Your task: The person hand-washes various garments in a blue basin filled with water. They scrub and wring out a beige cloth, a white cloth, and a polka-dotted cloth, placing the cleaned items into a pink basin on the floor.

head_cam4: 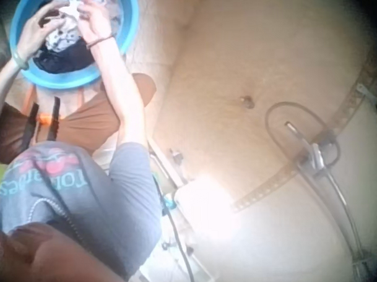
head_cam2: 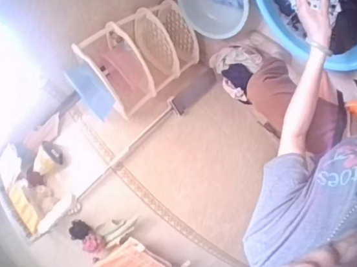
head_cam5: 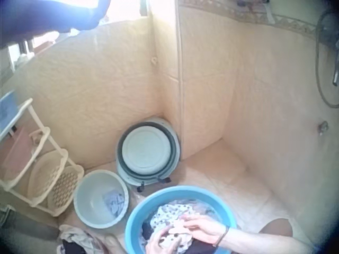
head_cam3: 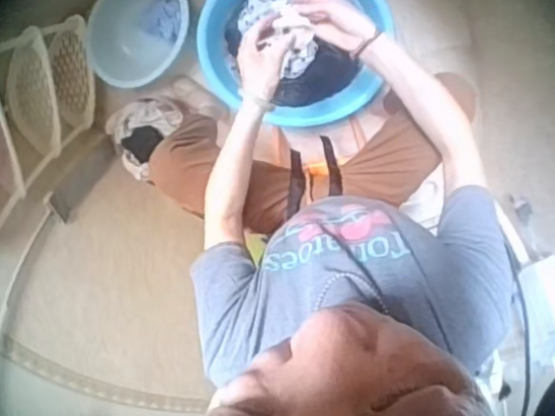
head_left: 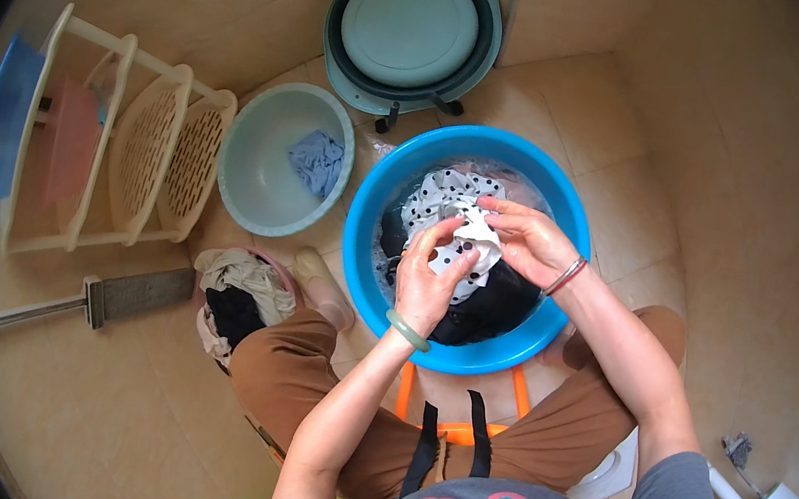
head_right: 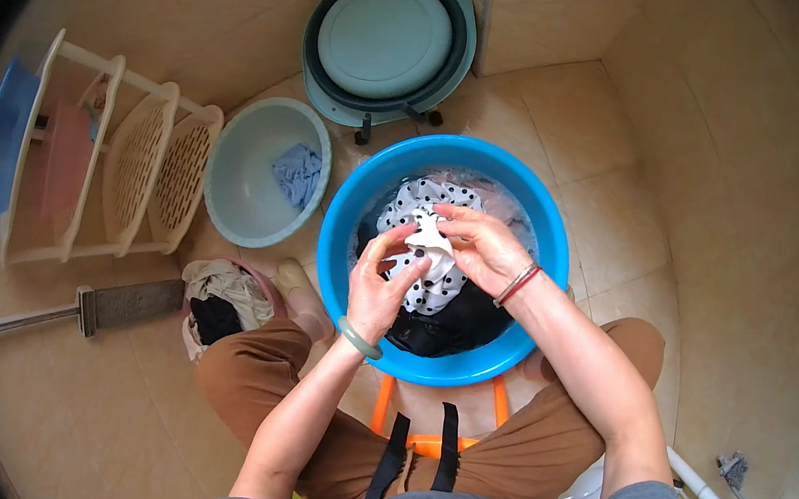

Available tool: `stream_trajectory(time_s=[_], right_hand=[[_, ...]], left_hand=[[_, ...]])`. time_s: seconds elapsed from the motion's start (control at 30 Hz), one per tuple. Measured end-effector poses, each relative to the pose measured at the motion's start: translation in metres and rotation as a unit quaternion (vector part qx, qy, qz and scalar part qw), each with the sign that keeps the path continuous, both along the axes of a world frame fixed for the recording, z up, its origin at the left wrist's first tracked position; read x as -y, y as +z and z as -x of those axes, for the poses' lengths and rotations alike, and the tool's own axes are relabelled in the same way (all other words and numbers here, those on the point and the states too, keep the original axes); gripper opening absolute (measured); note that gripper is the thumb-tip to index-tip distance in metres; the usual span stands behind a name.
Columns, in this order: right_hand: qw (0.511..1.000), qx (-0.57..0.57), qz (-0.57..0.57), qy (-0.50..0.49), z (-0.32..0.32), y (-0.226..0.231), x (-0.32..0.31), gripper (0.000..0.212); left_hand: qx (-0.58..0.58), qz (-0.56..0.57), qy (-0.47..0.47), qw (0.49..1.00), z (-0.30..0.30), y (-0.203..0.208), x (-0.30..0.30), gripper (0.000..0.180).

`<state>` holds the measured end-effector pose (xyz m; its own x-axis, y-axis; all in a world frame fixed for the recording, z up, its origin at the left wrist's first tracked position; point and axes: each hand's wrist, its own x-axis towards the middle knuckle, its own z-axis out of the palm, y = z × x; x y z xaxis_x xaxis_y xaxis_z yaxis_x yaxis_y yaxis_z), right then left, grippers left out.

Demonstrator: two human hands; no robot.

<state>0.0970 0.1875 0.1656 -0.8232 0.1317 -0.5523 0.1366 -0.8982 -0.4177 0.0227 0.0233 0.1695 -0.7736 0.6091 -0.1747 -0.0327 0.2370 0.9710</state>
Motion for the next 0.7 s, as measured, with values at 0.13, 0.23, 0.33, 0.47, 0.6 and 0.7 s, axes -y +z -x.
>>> stream_trajectory(time_s=[0.13, 0.23, 0.33, 0.47, 0.6, 0.7], right_hand=[[0.992, -0.014, -0.1, 0.074, 0.008, 0.024, 0.008, 0.041], [0.897, 0.024, -0.401, 0.183, 0.007, 0.031, 0.009, 0.036], [0.838, 0.007, -0.529, 0.137, 0.007, 0.024, 0.006, 0.026], [0.861, 0.075, -0.504, -0.007, 0.015, 0.024, 0.009, 0.028], [0.864, 0.044, -0.495, 0.083, 0.013, 0.027, 0.01, 0.029], [0.86, -0.005, -0.506, 0.066, 0.014, 0.025, 0.02, 0.026]], left_hand=[[-0.041, -0.031, 0.06, 0.997, 0.016, -0.014, 0.006, 0.017], [0.14, -0.135, 0.124, 0.973, 0.025, -0.003, 0.002, 0.015], [0.175, -0.1, 0.095, 0.975, 0.037, 0.007, 0.008, 0.018], [0.247, -0.082, 0.129, 0.957, 0.033, 0.017, 0.007, 0.019], [0.238, -0.089, 0.132, 0.958, 0.031, 0.015, 0.007, 0.019], [0.231, -0.08, 0.097, 0.965, 0.027, 0.017, 0.006, 0.021]])
